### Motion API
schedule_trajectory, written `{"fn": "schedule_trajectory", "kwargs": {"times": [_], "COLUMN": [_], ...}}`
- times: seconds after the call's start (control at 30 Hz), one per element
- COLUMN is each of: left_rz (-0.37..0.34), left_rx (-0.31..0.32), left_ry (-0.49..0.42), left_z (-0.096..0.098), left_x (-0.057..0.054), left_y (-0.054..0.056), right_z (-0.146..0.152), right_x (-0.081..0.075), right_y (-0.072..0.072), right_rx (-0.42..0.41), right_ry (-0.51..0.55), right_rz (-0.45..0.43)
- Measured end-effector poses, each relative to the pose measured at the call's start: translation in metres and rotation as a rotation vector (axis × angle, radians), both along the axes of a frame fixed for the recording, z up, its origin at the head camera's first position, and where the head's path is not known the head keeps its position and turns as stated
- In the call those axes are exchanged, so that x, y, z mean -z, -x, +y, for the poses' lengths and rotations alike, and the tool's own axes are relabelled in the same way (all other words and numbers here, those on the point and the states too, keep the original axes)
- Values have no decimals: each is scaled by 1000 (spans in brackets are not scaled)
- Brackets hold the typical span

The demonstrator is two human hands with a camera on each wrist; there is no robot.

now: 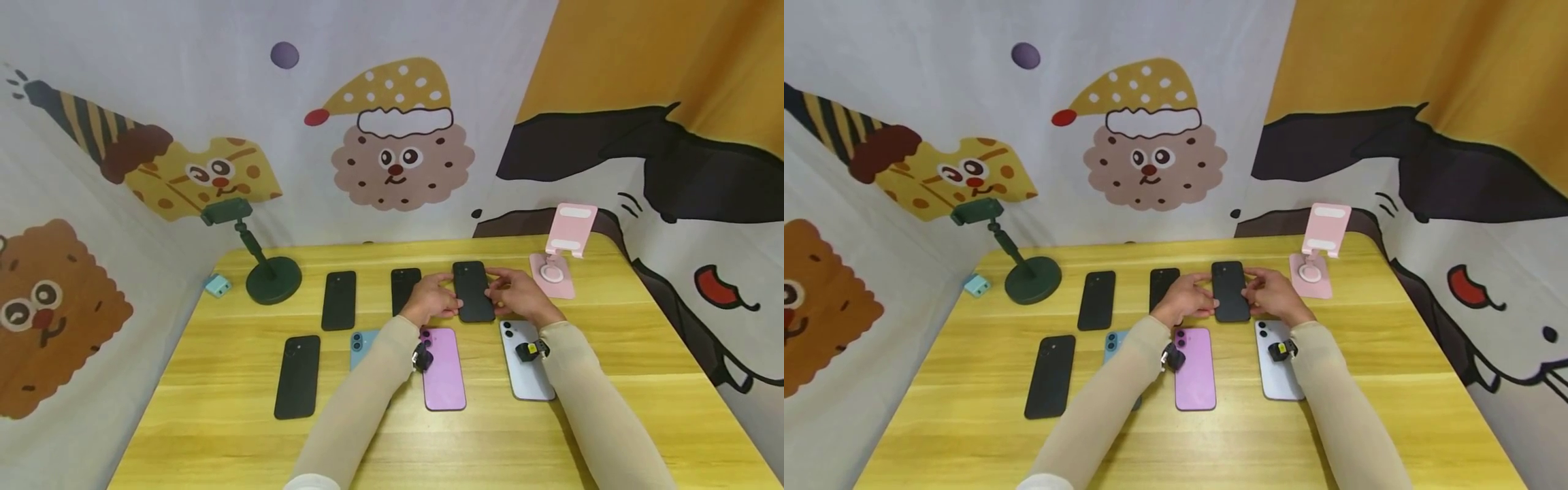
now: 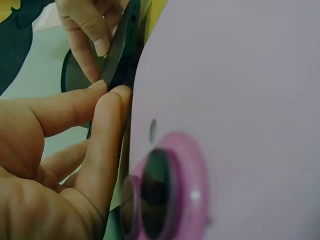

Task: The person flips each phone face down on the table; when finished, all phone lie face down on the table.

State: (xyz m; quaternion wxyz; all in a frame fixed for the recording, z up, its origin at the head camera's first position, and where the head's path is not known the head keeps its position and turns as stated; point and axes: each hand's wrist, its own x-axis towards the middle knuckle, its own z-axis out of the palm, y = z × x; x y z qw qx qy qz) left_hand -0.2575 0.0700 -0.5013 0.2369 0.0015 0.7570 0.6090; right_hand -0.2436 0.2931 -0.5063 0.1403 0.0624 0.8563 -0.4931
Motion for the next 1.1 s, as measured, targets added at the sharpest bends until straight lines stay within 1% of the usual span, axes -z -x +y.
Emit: {"fn": "schedule_trajectory", "kwargs": {"times": [0.13, 0.3, 0.4, 0.63, 0.77, 0.87, 0.93, 1.03, 1.1], "left_rz": [-5, -28, -42, -65, -68, -63, -44, 4, 33], "left_rx": [-11, -10, -10, 21, 66, 128, 173, 232, 264], "left_ry": [-1, -48, -70, -104, -121, -121, -105, -68, -51], "left_z": [0, -2, -3, -3, -7, -14, -20, -32, -45], "left_x": [0, 2, 3, 5, 5, 3, 0, -7, -13], "left_y": [1, 3, 5, 5, 5, 4, 2, -2, -6], "right_z": [-1, -1, -1, 1, 2, 2, 3, 4, 5], "right_x": [-1, -3, -4, -3, -2, -2, -4, -8, -13], "right_y": [-1, -2, -2, -6, -7, -8, -9, -13, -16], "right_rx": [-5, 7, 14, 27, 38, 38, 31, 13, -7], "right_ry": [-11, -50, -54, -43, -34, -8, 1, -29, -84], "right_rz": [15, 38, 42, 34, 28, 22, 26, 72, 139]}}
